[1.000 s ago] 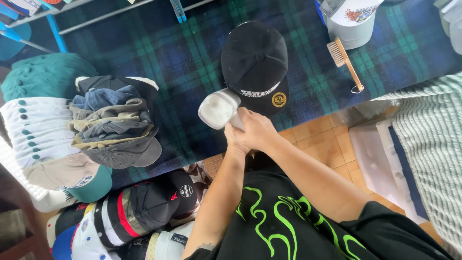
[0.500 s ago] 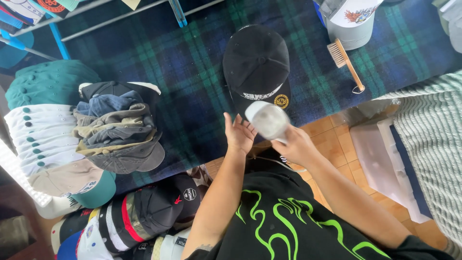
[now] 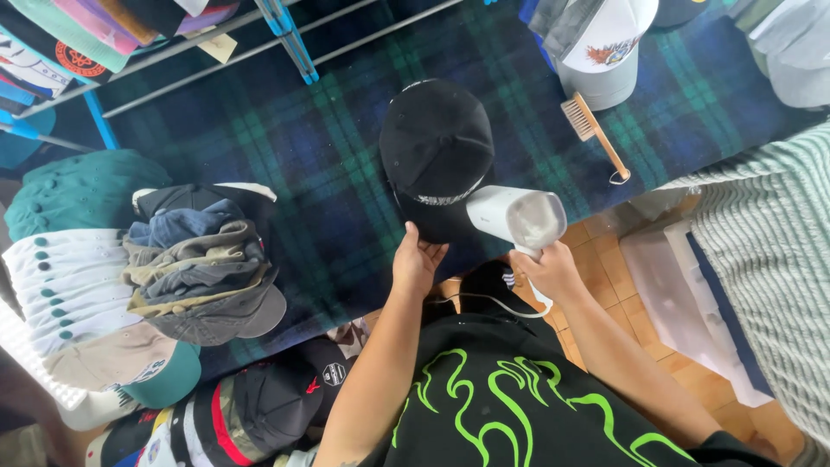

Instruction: Cleaning a baseball cap by brushing it with a small brush and using a hair dryer to remove dust or lint.

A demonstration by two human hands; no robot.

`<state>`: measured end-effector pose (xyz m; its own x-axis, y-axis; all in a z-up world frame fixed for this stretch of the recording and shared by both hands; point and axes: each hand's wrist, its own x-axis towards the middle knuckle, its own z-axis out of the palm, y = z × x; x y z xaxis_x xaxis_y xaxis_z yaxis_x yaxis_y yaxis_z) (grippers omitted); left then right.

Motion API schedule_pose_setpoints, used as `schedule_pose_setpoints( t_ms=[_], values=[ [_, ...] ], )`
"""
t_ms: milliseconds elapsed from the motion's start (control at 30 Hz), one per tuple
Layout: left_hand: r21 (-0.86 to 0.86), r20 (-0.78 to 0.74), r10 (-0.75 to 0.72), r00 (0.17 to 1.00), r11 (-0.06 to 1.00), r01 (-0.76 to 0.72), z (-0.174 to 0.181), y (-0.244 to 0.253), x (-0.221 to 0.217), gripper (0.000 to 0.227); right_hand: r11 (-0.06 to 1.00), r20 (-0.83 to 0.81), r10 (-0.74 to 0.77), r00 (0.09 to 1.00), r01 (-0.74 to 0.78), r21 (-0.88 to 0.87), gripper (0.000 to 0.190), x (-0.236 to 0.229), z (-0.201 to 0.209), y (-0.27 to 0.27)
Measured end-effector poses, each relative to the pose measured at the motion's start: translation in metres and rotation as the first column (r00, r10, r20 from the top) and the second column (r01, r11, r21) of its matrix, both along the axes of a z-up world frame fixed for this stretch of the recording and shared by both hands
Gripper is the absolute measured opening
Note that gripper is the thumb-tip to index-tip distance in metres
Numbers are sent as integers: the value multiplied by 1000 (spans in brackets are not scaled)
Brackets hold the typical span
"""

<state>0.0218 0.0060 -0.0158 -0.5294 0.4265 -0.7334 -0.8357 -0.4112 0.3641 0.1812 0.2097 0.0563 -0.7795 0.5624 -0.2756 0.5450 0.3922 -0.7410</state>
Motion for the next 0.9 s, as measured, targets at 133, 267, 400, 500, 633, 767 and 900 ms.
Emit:
schedule_pose_setpoints(
  t_ms=[133, 267, 400, 500, 633, 767, 900],
  values=[
    [-44, 13, 12, 1000, 999, -12, 1, 1, -1, 48, 963, -161, -130, 978, 86, -256, 15, 0, 8, 22],
    [-73, 28, 55, 998, 996, -53, -7, 6, -3, 34, 707, -129, -466, 875, 281, -649, 11, -21, 11, 63],
    [-85, 0, 176, 984, 981, -175, -2, 17, 1, 24, 672, -74, -455, 888, 287, -682, 8, -57, -17, 121],
    [-139, -24, 288, 957, 947, -288, 22, 34, -7, 18, 653, -39, -396, 918, 251, -715, 14, -90, -52, 165],
    [-129, -80, 464, 882, 873, -470, 1, 48, -14, 10, 596, -6, -308, 951, 188, -781, 18, -135, -78, 197],
    [-233, -155, 518, 841, 808, -541, -7, 55, -9, 12, 506, 29, -229, 973, 144, -851, 23, -178, -78, 209],
    [-297, -196, 548, 813, 757, -582, 23, 82, -6, 22, 480, 63, -147, 987, 127, -868, 26, -202, -80, 218]
  ],
)
